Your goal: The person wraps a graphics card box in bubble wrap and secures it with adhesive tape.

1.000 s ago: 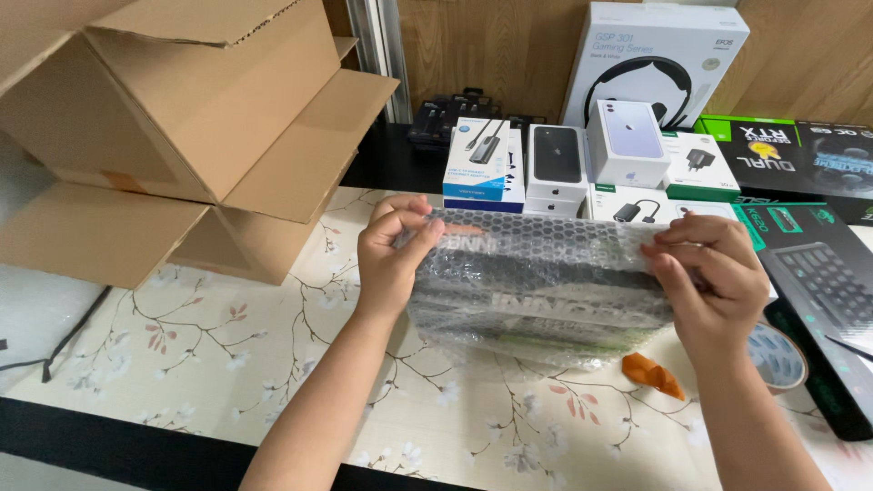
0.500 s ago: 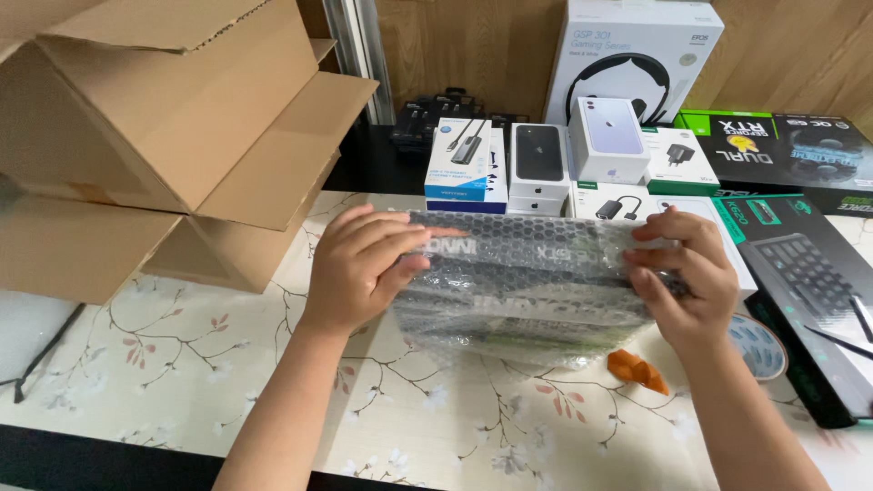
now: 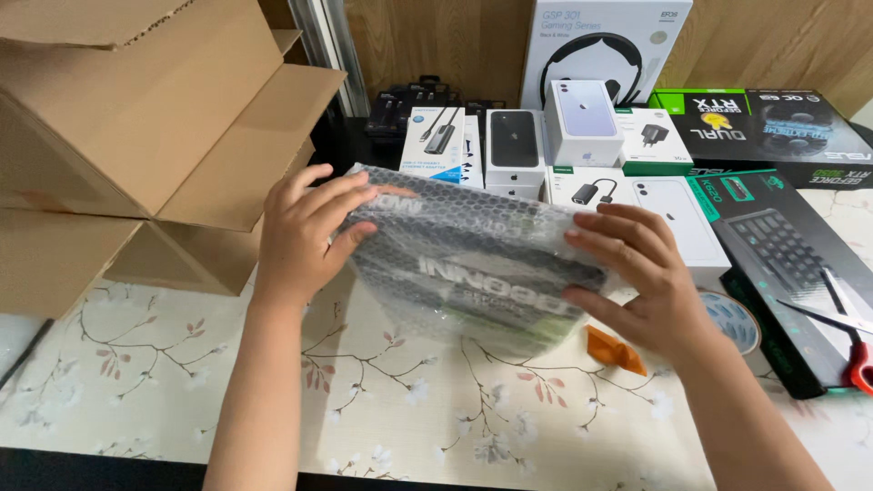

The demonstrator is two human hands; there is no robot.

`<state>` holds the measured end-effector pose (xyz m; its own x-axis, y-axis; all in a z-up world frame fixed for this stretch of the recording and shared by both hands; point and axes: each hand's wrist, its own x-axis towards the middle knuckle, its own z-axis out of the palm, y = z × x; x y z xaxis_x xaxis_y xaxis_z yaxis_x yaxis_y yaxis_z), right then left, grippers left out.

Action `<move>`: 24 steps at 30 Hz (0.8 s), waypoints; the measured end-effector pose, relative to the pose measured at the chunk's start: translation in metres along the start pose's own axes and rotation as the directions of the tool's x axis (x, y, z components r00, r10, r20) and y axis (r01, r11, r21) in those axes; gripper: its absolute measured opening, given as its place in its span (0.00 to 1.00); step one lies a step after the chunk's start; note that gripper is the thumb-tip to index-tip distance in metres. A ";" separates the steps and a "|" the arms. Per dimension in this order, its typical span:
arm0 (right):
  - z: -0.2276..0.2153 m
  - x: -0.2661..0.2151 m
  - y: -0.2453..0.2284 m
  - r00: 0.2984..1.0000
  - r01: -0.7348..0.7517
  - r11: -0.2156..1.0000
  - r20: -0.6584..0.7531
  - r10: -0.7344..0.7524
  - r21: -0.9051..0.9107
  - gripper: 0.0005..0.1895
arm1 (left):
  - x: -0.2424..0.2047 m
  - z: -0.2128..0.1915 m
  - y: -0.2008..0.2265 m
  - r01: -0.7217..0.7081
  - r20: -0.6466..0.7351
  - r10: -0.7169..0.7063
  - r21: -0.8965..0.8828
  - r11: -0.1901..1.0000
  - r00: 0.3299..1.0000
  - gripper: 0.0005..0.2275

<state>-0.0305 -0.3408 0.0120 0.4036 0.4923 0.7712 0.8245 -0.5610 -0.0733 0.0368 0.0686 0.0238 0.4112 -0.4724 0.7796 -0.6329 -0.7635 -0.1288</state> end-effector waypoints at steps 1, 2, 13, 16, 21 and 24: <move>0.001 0.001 -0.007 1.000 0.002 1.000 -0.003 -0.002 0.001 0.29 | 0.002 0.001 0.004 -0.001 0.000 0.001 0.003 1.000 1.000 0.18; 0.003 0.002 -0.015 1.000 -0.002 0.999 -0.012 0.001 -0.044 0.26 | 0.004 0.001 0.007 0.073 0.040 -0.071 -0.037 0.997 0.997 0.17; 0.007 0.004 -0.076 0.987 -0.055 0.969 -0.157 0.017 -0.242 0.19 | 0.001 0.066 0.018 0.238 -0.131 -0.341 -0.489 0.839 0.931 0.21; 0.006 0.003 -0.104 0.989 -0.086 0.944 -0.142 0.042 -0.318 0.18 | -0.003 0.073 0.025 0.212 -0.183 -0.419 -0.647 0.733 0.889 0.18; 0.015 -0.029 -0.149 0.999 -0.004 0.834 -0.030 -0.016 -0.551 0.37 | 0.017 0.080 0.036 0.355 0.114 -0.567 -0.873 0.335 0.816 0.25; 0.023 -0.031 -0.166 0.997 0.002 0.804 -0.056 -0.043 -0.594 0.32 | 0.030 0.088 0.045 0.435 0.168 -0.604 -0.839 0.327 0.779 0.06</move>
<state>-0.1708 -0.2482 -0.0144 0.3446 0.4780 0.8079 0.4279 -0.8460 0.3180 0.0788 -0.0185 -0.0123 0.8128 0.0197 0.5822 -0.5788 -0.0855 0.8110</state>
